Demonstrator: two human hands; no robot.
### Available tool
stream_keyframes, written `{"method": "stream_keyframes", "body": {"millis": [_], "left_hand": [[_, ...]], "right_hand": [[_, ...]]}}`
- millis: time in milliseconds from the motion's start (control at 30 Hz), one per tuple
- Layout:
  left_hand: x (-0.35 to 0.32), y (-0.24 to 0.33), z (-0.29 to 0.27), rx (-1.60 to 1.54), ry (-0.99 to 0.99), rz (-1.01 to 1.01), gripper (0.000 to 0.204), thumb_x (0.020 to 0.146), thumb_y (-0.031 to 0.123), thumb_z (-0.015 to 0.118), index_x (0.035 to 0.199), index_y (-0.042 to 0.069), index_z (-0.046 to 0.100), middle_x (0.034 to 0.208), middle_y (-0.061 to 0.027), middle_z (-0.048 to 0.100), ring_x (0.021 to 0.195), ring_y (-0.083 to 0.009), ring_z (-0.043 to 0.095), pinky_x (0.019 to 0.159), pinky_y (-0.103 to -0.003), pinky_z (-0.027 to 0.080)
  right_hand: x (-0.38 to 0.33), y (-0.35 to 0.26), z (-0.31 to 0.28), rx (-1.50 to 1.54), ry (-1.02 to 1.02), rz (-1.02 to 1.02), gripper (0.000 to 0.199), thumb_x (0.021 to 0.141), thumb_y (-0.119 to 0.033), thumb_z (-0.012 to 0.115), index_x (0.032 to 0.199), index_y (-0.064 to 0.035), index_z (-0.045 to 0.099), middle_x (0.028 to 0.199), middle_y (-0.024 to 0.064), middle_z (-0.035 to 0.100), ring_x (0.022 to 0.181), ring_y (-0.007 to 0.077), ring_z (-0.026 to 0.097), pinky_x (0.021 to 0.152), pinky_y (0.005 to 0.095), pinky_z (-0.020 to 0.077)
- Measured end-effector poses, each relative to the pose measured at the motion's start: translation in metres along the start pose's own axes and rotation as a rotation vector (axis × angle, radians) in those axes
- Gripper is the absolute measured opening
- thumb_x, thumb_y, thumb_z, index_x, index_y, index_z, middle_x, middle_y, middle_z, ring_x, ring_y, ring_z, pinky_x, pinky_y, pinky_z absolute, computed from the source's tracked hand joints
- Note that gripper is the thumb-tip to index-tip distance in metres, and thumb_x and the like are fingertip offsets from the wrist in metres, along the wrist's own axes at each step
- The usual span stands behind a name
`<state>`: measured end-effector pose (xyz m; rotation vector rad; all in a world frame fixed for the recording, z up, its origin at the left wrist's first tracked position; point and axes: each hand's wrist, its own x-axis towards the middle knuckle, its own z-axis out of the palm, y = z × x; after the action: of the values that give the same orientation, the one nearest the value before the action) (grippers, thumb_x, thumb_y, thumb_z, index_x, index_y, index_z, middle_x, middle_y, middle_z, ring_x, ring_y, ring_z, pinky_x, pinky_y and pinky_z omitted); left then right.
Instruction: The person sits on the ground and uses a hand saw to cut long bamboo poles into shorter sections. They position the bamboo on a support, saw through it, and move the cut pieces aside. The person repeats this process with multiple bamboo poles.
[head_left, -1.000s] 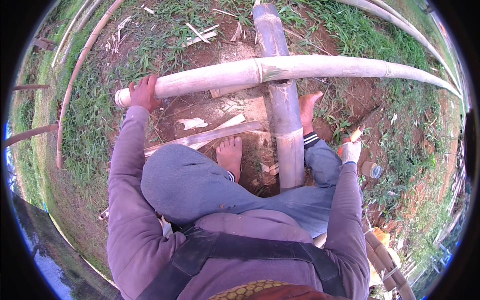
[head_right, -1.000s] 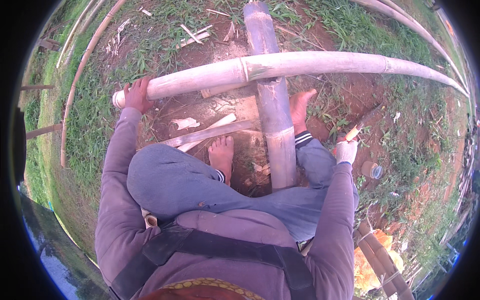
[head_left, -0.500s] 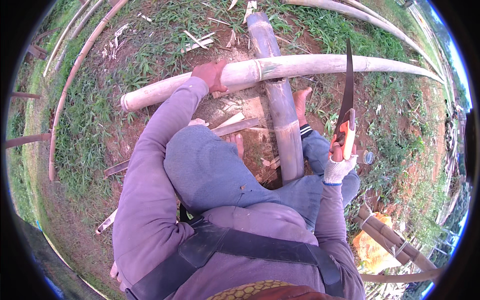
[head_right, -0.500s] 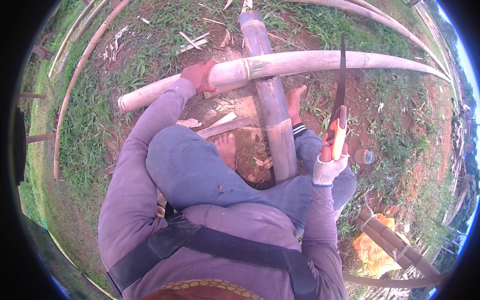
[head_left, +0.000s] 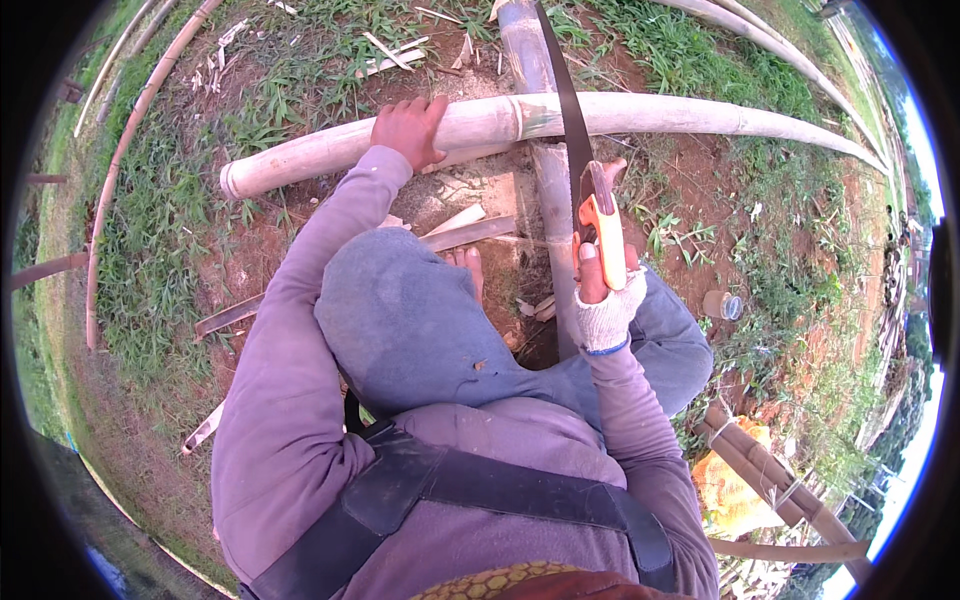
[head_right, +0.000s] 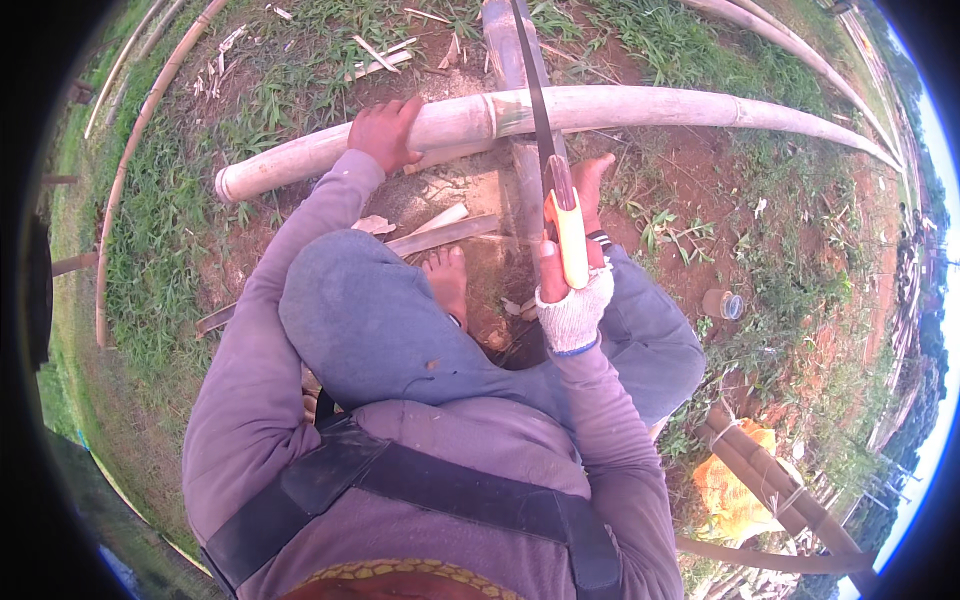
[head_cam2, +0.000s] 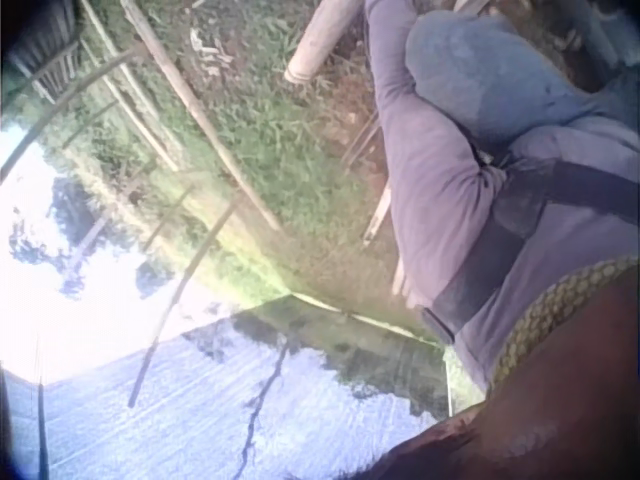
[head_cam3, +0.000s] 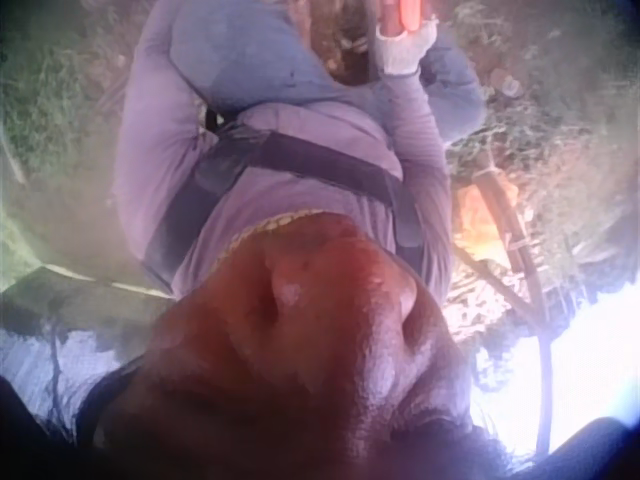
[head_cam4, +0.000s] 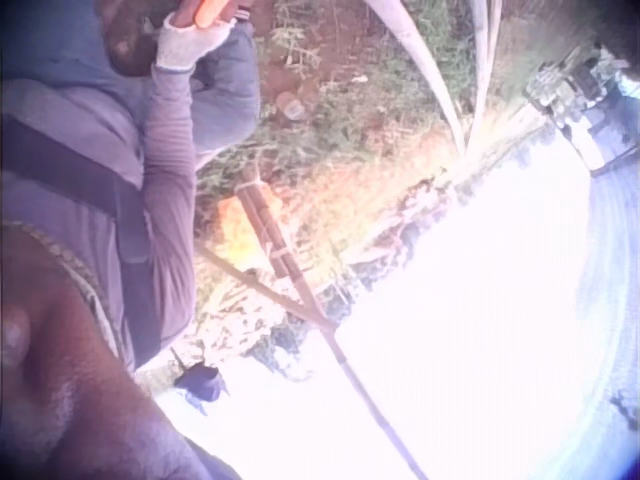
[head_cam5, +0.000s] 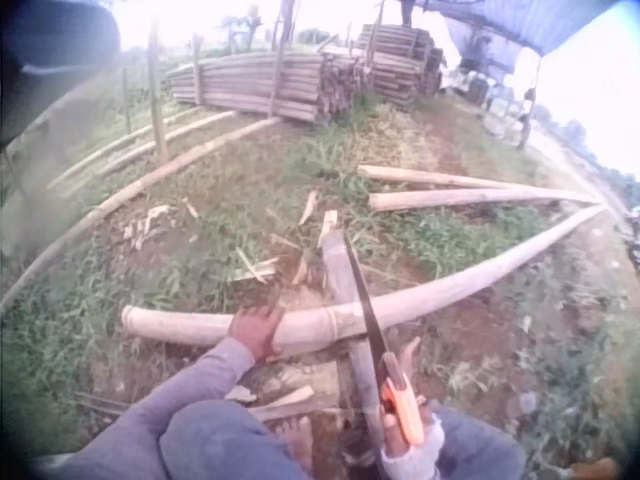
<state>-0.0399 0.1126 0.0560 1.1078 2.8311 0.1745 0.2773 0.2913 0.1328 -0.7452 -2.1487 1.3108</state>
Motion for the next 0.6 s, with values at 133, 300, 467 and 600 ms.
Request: {"method": "stream_keyframes", "body": {"millis": [133,300,467,600], "left_hand": [[0.005,0.003,-0.004,0.023,-0.045,-0.005,0.086,0.073,0.042,0.095,0.144,0.018,0.051,0.131,-0.0136,0.069,0.126,-0.0369,0.067,0.106,-0.052,0.052],[0.005,0.007,-0.008,0.044,-0.036,-0.003,0.085,0.074,0.043,0.095,0.143,0.018,0.052,0.132,-0.0133,0.068,0.126,-0.0372,0.067,0.106,-0.052,0.053],[0.008,0.002,-0.018,-0.025,-0.106,-0.008,0.094,0.072,0.051,0.094,0.149,0.018,0.050,0.142,-0.0157,0.065,0.135,-0.0384,0.062,0.113,-0.054,0.048],[0.007,-0.022,-0.021,-0.083,0.037,0.033,0.104,0.069,0.055,0.094,0.154,0.018,0.048,0.152,-0.0179,0.060,0.144,-0.0397,0.055,0.119,-0.056,0.043]], "right_hand": [[-0.002,0.018,0.018,0.133,-0.049,-0.014,0.025,0.102,-0.021,0.077,0.105,0.0026,0.069,0.083,0.0077,0.072,0.074,0.0146,0.064,0.068,0.0325,0.0509],[0.000,0.026,0.028,0.136,-0.070,-0.004,0.033,0.103,-0.026,0.078,0.117,0.0005,0.066,0.087,0.0037,0.068,0.073,0.0102,0.060,0.067,0.0289,0.0501],[0.005,0.006,0.023,0.381,-0.133,0.156,0.044,0.105,-0.029,0.074,0.133,0.0016,0.059,0.112,0.0093,0.069,0.088,0.0121,0.065,0.078,0.0282,0.0537],[0.008,0.023,0.024,0.272,-0.073,0.072,0.050,0.106,-0.026,0.072,0.144,0.0042,0.057,0.123,0.0139,0.070,0.107,0.0184,0.068,0.094,0.0328,0.0542]]}}
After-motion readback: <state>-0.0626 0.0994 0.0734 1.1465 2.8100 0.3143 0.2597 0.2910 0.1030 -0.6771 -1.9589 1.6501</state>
